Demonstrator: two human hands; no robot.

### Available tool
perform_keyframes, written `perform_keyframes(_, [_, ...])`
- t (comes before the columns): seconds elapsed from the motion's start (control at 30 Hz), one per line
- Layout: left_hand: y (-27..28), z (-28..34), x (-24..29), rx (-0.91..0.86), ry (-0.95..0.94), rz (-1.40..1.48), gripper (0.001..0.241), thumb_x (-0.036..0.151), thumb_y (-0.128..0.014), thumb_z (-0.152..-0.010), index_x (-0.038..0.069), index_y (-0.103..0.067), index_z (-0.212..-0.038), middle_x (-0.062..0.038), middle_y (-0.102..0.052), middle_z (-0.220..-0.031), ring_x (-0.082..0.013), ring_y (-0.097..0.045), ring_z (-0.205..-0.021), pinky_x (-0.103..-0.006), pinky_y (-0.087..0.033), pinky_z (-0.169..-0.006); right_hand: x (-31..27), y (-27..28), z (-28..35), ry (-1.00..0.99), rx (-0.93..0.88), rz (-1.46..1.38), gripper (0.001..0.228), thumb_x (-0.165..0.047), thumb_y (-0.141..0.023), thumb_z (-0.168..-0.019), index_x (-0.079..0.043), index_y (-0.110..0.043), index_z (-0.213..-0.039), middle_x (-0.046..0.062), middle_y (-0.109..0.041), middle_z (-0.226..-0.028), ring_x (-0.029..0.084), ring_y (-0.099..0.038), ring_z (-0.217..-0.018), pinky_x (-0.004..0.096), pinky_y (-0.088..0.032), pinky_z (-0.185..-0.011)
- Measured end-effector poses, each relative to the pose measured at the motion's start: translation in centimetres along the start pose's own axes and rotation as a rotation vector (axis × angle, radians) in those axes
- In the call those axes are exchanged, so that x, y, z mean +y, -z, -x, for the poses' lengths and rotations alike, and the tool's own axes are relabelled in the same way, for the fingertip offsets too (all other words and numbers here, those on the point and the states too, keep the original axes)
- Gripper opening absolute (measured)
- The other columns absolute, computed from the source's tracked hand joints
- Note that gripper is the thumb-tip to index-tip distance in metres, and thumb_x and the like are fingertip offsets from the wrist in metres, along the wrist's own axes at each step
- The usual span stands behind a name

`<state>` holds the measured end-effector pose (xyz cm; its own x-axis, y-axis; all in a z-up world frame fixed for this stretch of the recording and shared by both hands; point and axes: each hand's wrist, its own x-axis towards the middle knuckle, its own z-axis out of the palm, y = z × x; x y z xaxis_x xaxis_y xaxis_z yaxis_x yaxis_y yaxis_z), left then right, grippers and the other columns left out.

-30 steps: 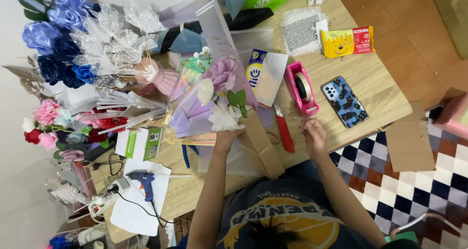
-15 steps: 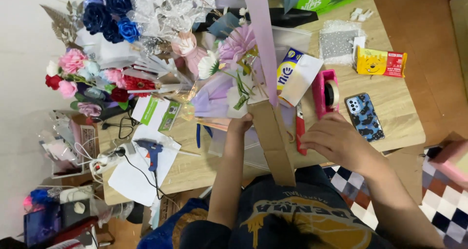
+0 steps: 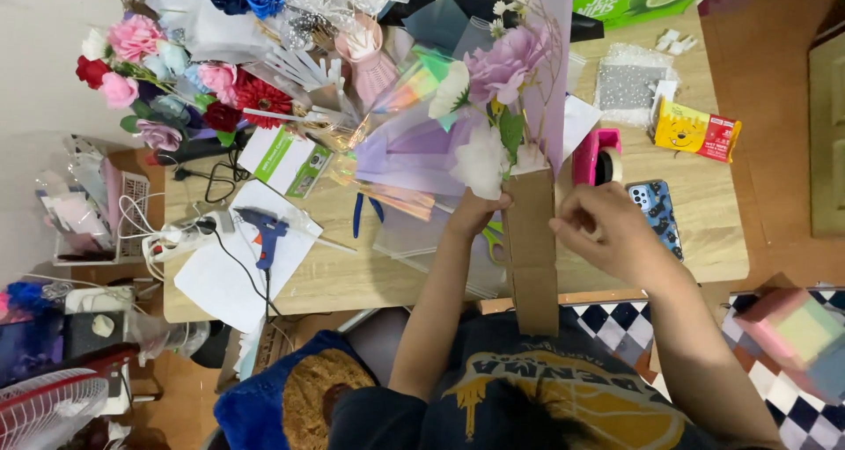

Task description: The person wraps a bouquet of artificial flowers in a sheet of translucent purple paper. They fold the paper around the stems and secure it with tape, then adjust the arrangement and the wrapping.

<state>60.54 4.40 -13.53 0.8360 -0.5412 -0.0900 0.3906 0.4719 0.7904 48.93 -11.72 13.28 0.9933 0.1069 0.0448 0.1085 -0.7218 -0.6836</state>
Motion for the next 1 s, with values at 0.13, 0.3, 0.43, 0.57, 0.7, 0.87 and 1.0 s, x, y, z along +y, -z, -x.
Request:
perform_keyframes(0.13, [1.5, 0.1, -2.0, 0.015, -0.04, -0.029, 0.112, 0.013, -0.093, -0.076, 0.007, -0.026, -0.165, -0.018, -0.037, -0.163, -0.0351, -0.035, -0.147, -0.0568, -0.026, -0.121, 1.3, 0.0, 0.2, -0.063, 0.034, -0.058, 0.013, -0.018, -0.079, -0.089, -0.013, -0.069, -0.082, -0.001, -0.057, -0.062, 0.021, -0.057, -0.078, 0.034, -0.048, -0.076])
perform_keyframes(0.3, [4.9, -1.5, -6.5, -0.031, -0.055, 0.015, 0.109, 0.014, -0.096, -0.073, 0.01, -0.033, -0.163, -0.013, -0.043, -0.16, -0.0298, -0.04, -0.143, -0.0565, -0.03, -0.12, 0.3, 0.3, 0.6, -0.05, 0.044, -0.219, 0.014, -0.009, -0.077, -0.089, -0.008, -0.067, -0.079, 0.006, -0.054, -0.059, 0.024, -0.054, -0.076, 0.037, -0.047, -0.077])
perform_keyframes(0.43, [0.3, 1.0, 0.5, -0.045, -0.056, 0.057, 0.106, 0.015, -0.095, -0.075, 0.01, -0.035, -0.163, -0.016, -0.046, -0.158, -0.0347, -0.043, -0.142, -0.0573, -0.033, -0.118, 0.5, 0.2, 0.7, -0.03, 0.0, -0.227, 0.013, -0.009, -0.078, -0.085, -0.009, -0.066, -0.078, 0.005, -0.055, -0.06, 0.024, -0.056, -0.079, 0.035, -0.048, -0.081])
perform_keyframes(0.57, [0.5, 0.5, -0.5, -0.109, -0.069, 0.069, 0.108, 0.01, -0.093, -0.075, 0.013, -0.032, -0.164, -0.013, -0.042, -0.162, -0.0342, -0.041, -0.144, -0.0585, -0.034, -0.117, 1.8, -0.4, 0.5, -0.06, 0.007, -0.233, 0.013, -0.008, -0.077, -0.087, -0.007, -0.067, -0.078, 0.008, -0.057, -0.062, 0.026, -0.057, -0.081, 0.039, -0.047, -0.082])
perform_keyframes(0.7, [2.4, 0.2, -3.5, -0.135, -0.084, 0.074, 0.107, 0.012, -0.093, -0.076, 0.011, -0.032, -0.163, -0.014, -0.042, -0.161, -0.035, -0.041, -0.143, -0.0601, -0.033, -0.118, 1.2, -0.3, 0.6, -0.12, 0.106, -0.175, 0.022, -0.013, -0.085, -0.083, -0.003, -0.066, -0.08, 0.014, -0.061, -0.063, 0.026, -0.056, -0.07, 0.037, -0.049, -0.072])
perform_keyframes(0.87, [8.7, -2.3, -11.8, -0.154, -0.119, 0.077, 0.1, 0.009, -0.091, -0.075, 0.011, -0.038, -0.16, -0.013, -0.048, -0.157, -0.0316, -0.045, -0.139, -0.0585, -0.034, -0.116, 0.4, 0.4, 1.4, -0.146, 0.148, -0.121, 0.026, -0.015, -0.088, -0.081, -0.003, -0.068, -0.091, 0.013, -0.067, -0.074, 0.027, -0.06, -0.068, 0.039, -0.05, -0.069])
perform_keyframes(1.0, [4.9, -0.1, -5.5, -0.186, -0.152, 0.157, 0.095, 0.009, -0.087, -0.078, 0.009, -0.039, -0.16, -0.016, -0.05, -0.154, -0.0361, -0.051, -0.135, -0.0587, -0.035, -0.115, -0.5, 1.0, 2.1, -0.172, 0.103, -0.153, 0.02, -0.007, -0.081, -0.086, -0.005, -0.074, -0.104, 0.015, -0.073, -0.083, 0.025, -0.063, -0.071, 0.038, -0.052, -0.074])
